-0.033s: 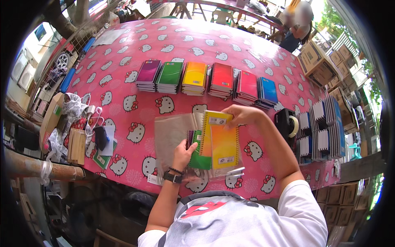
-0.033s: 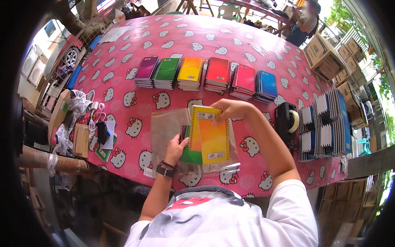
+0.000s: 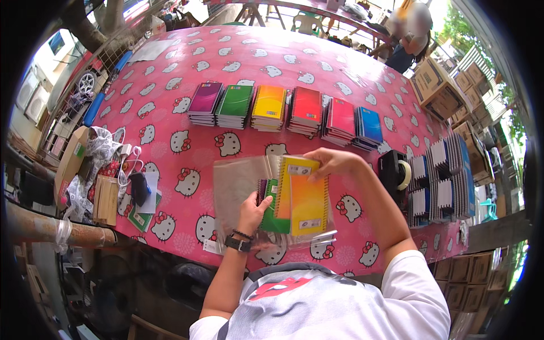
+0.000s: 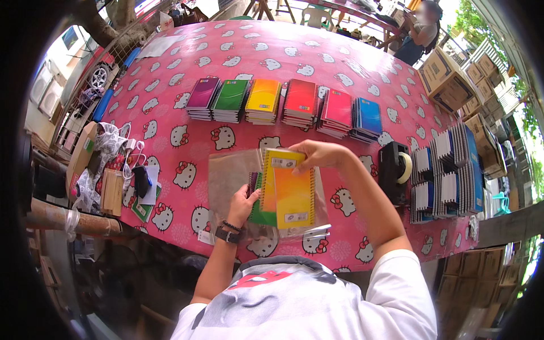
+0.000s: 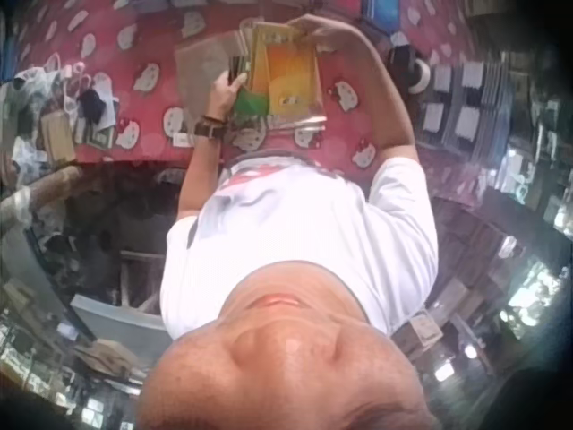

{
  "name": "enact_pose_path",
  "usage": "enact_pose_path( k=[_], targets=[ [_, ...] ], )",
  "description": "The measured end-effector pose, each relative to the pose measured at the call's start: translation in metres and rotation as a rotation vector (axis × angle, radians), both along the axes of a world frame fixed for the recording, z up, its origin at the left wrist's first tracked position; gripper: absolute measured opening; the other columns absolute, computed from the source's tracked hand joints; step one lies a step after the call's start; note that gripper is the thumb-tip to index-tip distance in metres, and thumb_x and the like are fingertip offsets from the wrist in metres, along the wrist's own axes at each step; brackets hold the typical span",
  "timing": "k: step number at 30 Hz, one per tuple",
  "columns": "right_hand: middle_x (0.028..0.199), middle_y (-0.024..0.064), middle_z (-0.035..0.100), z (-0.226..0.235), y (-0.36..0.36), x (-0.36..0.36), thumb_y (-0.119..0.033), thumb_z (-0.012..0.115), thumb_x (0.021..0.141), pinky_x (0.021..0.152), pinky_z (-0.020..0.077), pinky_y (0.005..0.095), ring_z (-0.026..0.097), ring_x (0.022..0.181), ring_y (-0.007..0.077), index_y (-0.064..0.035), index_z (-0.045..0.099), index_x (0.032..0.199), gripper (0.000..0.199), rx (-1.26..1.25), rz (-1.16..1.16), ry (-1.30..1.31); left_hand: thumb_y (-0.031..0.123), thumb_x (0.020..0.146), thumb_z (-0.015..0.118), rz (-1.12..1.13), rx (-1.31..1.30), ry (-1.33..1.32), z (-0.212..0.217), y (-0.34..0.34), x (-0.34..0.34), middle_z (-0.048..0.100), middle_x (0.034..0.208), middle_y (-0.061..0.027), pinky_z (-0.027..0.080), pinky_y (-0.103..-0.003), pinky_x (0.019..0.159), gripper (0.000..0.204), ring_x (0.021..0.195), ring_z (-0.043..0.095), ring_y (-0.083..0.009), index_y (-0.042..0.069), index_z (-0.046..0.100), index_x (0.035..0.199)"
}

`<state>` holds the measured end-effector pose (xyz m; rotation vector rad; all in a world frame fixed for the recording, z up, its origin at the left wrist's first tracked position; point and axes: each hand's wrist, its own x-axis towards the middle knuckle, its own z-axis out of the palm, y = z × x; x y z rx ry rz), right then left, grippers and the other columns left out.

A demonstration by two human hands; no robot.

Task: The person places sets of colored notebooks into plastic bags, stacks them, and uses a tape dispenser to seal the packages.

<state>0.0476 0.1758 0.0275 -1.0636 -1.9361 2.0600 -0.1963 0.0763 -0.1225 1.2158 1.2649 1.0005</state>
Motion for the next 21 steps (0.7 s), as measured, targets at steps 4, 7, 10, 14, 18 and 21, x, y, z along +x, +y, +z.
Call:
enact_pose_path(
  k=[4, 7, 10, 14, 18, 21],
  targets=[
    [0.104, 0.0053, 0.062, -0.025, -0.023, -0.007, -0.011, 0.071, 0.077, 0.086, 0.0435, 0.0249, 0.056, 0.094, 0.0093, 0.0022, 0.051, 0.115, 0.045, -0.114, -0.047, 0.111, 0.036, 0.084, 0.064, 0.086, -0.029, -0.254, -0.015, 0.003, -0.006, 0.063, 0.091, -0.0102, 0.046, -0.028, 0.072, 0.050, 0.082, 0.058, -0.0129, -0.002, 0.051, 0.113],
    [0.105, 0.0047, 0.062, -0.048, -0.038, 0.001, -0.012, 0.070, 0.077, 0.086, 0.0426, 0.0248, 0.056, 0.095, 0.0100, 0.0021, 0.052, 0.114, 0.044, -0.155, -0.085, 0.078, 0.041, 0.083, 0.065, 0.031, -0.032, -0.424, -0.005, 0.002, 0.001, 0.061, 0.103, -0.0115, 0.046, -0.027, 0.077, 0.064, 0.089, 0.058, -0.0148, -0.002, 0.043, 0.124],
    [0.105, 0.0050, 0.062, -0.071, -0.051, 0.005, -0.012, 0.070, 0.077, 0.086, 0.0425, 0.0250, 0.055, 0.095, 0.0102, 0.0025, 0.052, 0.114, 0.043, -0.169, -0.087, 0.009, 0.043, 0.081, 0.066, -0.076, -0.054, -0.338, 0.001, 0.003, 0.000, 0.059, 0.106, -0.0113, 0.046, -0.026, 0.076, 0.070, 0.090, 0.058, -0.0149, -0.003, 0.040, 0.127],
    [0.104, 0.0058, 0.061, -0.067, -0.059, 0.011, -0.012, 0.069, 0.077, 0.087, 0.0420, 0.0253, 0.055, 0.096, 0.0103, 0.0036, 0.052, 0.114, 0.043, -0.230, -0.066, 0.048, 0.044, 0.081, 0.066, -0.032, -0.010, -0.142, -0.008, 0.000, -0.005, 0.059, 0.102, -0.0110, 0.046, -0.025, 0.077, 0.075, 0.090, 0.058, -0.0136, -0.001, 0.035, 0.131],
    [0.105, 0.0055, 0.061, -0.055, -0.050, 0.013, -0.011, 0.070, 0.075, 0.088, 0.0417, 0.0256, 0.055, 0.096, 0.0109, 0.0032, 0.050, 0.117, 0.049, -0.255, -0.063, 0.074, 0.044, 0.081, 0.065, -0.029, -0.003, -0.264, 0.027, -0.003, -0.002, 0.056, 0.108, -0.0122, 0.045, -0.028, 0.082, 0.078, 0.094, 0.055, -0.0143, 0.005, 0.027, 0.136],
    [0.107, 0.0061, 0.060, -0.058, -0.039, 0.002, -0.010, 0.068, 0.078, 0.089, 0.0415, 0.0262, 0.054, 0.098, 0.0109, 0.0039, 0.048, 0.119, 0.047, -0.213, -0.082, 0.155, 0.040, 0.081, 0.067, -0.154, 0.019, -0.306, 0.029, -0.004, -0.004, 0.049, 0.116, -0.0126, 0.042, -0.030, 0.085, 0.073, 0.101, 0.050, -0.0157, 0.008, 0.031, 0.135]
  ],
)
